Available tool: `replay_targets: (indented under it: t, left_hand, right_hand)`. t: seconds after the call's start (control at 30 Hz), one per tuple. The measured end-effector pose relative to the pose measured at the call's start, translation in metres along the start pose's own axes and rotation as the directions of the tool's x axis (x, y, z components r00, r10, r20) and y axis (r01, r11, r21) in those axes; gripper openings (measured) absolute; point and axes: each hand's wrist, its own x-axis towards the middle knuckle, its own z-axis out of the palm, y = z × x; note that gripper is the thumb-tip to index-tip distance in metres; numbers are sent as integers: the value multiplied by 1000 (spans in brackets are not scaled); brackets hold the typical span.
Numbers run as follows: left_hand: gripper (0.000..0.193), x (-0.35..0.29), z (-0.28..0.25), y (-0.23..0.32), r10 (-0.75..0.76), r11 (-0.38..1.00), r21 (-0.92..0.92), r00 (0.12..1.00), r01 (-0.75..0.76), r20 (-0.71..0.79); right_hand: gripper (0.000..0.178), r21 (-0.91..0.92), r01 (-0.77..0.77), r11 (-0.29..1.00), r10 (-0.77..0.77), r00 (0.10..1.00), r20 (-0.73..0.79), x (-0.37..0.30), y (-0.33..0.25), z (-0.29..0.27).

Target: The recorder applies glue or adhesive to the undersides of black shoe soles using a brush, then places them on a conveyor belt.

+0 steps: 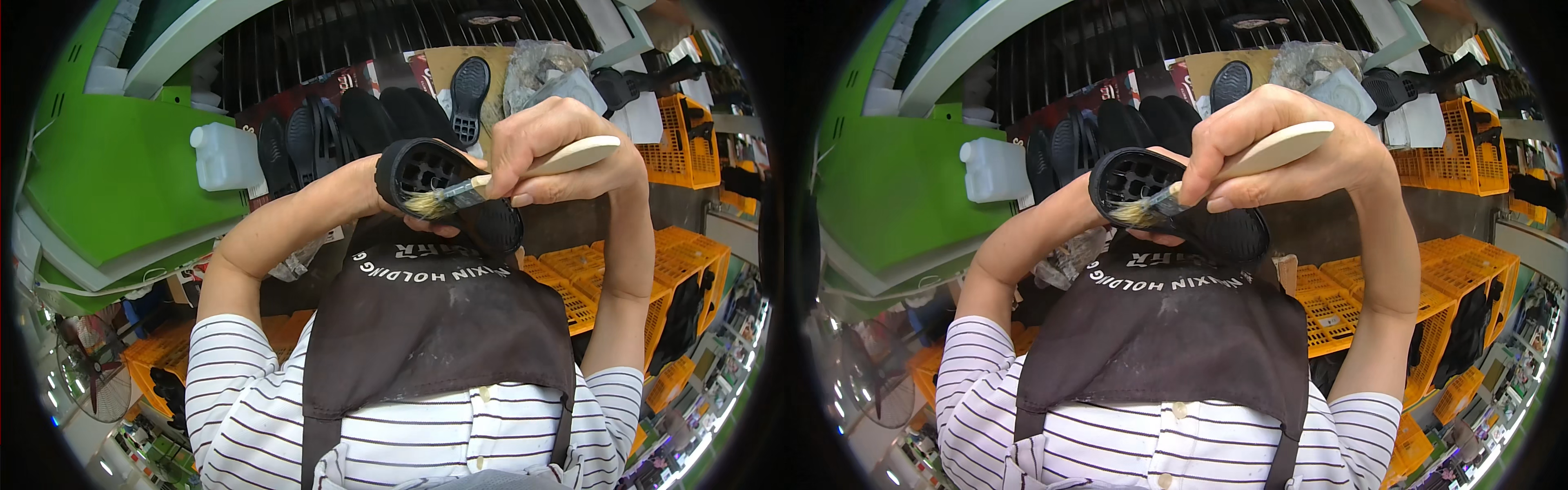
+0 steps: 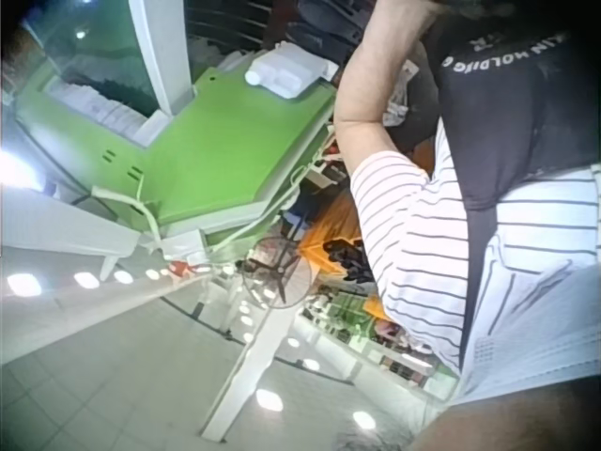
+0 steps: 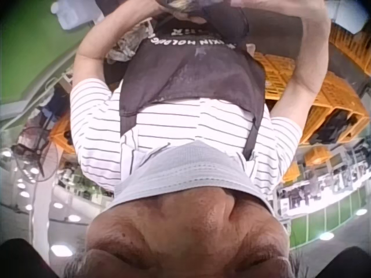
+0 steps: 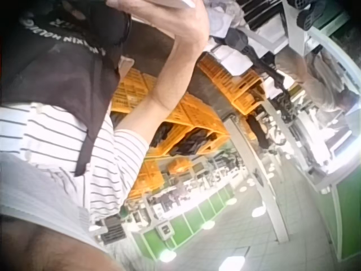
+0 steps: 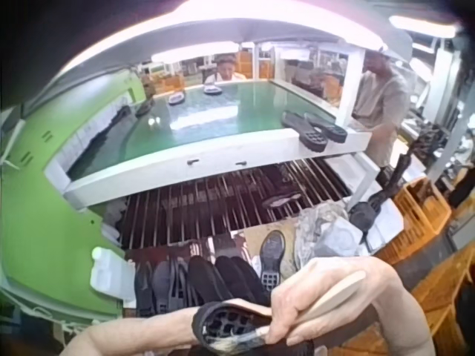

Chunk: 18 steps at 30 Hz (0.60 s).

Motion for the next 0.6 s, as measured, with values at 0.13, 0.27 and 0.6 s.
replay_targets:
  t: [0.13,0.27,0.6]
  left_hand:
    - [40,-5,9,20,-280,953,-176,940,248,-195]
    - [47,6,-17,4,-217,923,-322,976,209,11]
    - [75,-9,2,7,147,745,-640,982,-189,-118]
  right_hand:
    - [14,-51,-76,996,76,997,13,-13,-1,-2]
    - [16,-149,-123,981,125,992,1,-32,2,0]
    - [23,-470,-106,876,-120,897,-426,-65,-16,28]
